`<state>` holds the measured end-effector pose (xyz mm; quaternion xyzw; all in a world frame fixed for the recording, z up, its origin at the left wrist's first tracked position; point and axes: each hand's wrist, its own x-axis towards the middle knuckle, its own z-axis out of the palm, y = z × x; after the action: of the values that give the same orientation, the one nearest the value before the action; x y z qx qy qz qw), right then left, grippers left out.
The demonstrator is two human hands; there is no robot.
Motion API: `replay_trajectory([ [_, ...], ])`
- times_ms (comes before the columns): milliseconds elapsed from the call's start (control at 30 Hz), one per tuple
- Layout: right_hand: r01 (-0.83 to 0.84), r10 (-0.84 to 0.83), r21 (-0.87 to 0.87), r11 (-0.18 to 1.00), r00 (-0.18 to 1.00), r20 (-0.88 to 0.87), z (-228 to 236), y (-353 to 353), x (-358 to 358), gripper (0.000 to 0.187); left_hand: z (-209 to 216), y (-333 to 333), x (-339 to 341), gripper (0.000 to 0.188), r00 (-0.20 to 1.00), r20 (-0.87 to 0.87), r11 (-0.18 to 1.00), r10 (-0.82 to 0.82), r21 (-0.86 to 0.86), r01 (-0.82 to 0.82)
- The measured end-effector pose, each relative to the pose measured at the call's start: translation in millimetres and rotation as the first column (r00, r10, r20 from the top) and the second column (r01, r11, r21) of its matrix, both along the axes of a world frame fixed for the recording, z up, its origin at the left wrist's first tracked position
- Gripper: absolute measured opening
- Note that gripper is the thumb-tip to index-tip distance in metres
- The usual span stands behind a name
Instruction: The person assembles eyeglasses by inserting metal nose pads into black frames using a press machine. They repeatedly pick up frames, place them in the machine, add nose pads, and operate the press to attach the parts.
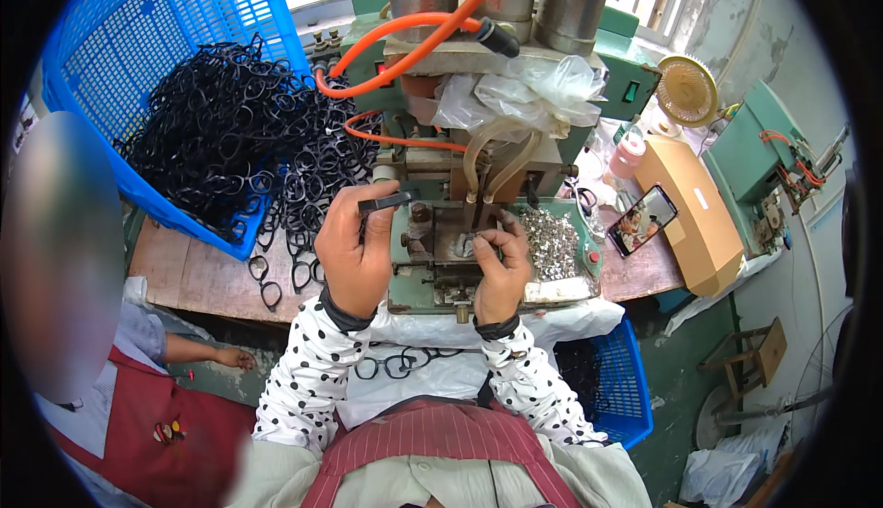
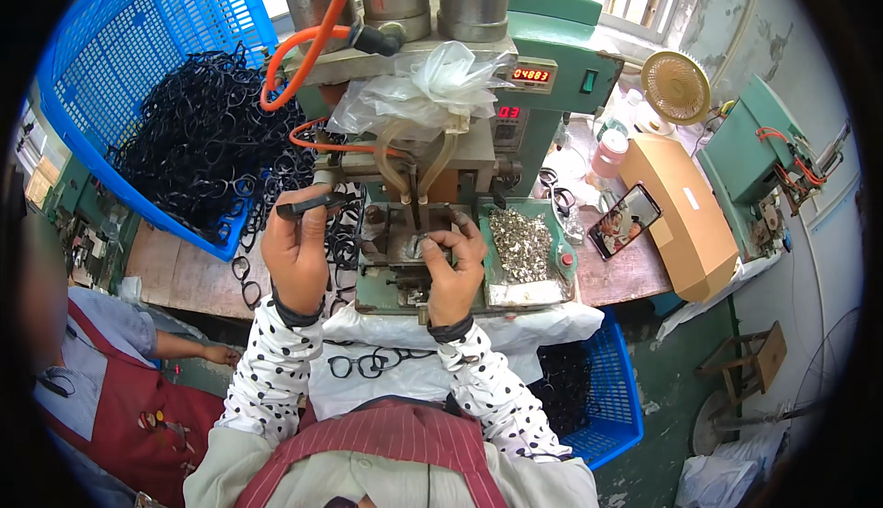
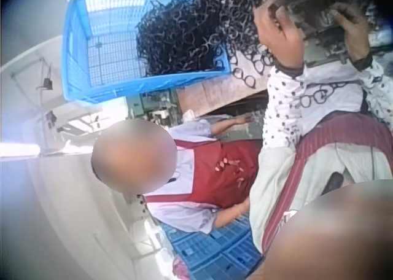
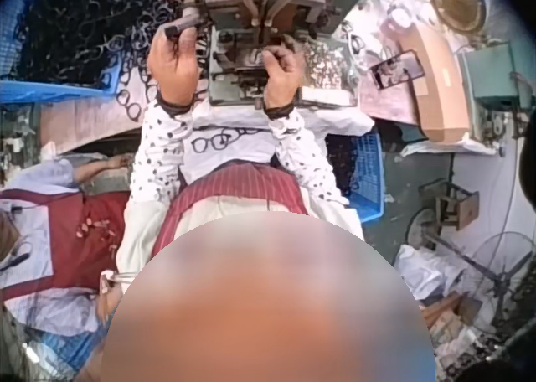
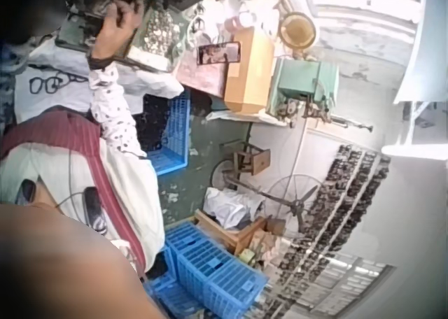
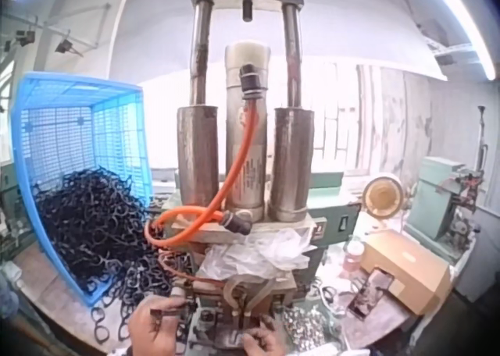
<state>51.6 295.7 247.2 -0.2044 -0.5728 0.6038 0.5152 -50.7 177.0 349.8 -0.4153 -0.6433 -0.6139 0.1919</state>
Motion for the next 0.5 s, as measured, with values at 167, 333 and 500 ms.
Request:
replay_trajectory([
  [167,-0.031,0.026,-0.086,0.996,0.998,-0.061,3.3,-10.8,-5.4,0.008,-0.9,-3.5,-7.4,0.015,0.994,0.09,0.997,-0.064,-0.024,0.067],
  [333,-0.047,0.033,-0.13,0.99,0.994,-0.108,7.8,-12.4,-7.1,0.007,1.7,-3.1,-8.7,0.015,0.982,0.138,0.991,-0.131,0.006,0.131],
  [500,-0.001,-0.025,-0.189,0.982,0.99,-0.14,-6.5,-4.8,-11.6,0.007,6.9,-2.4,-6.0,0.014,0.987,0.129,0.994,-0.098,-0.03,0.102],
])
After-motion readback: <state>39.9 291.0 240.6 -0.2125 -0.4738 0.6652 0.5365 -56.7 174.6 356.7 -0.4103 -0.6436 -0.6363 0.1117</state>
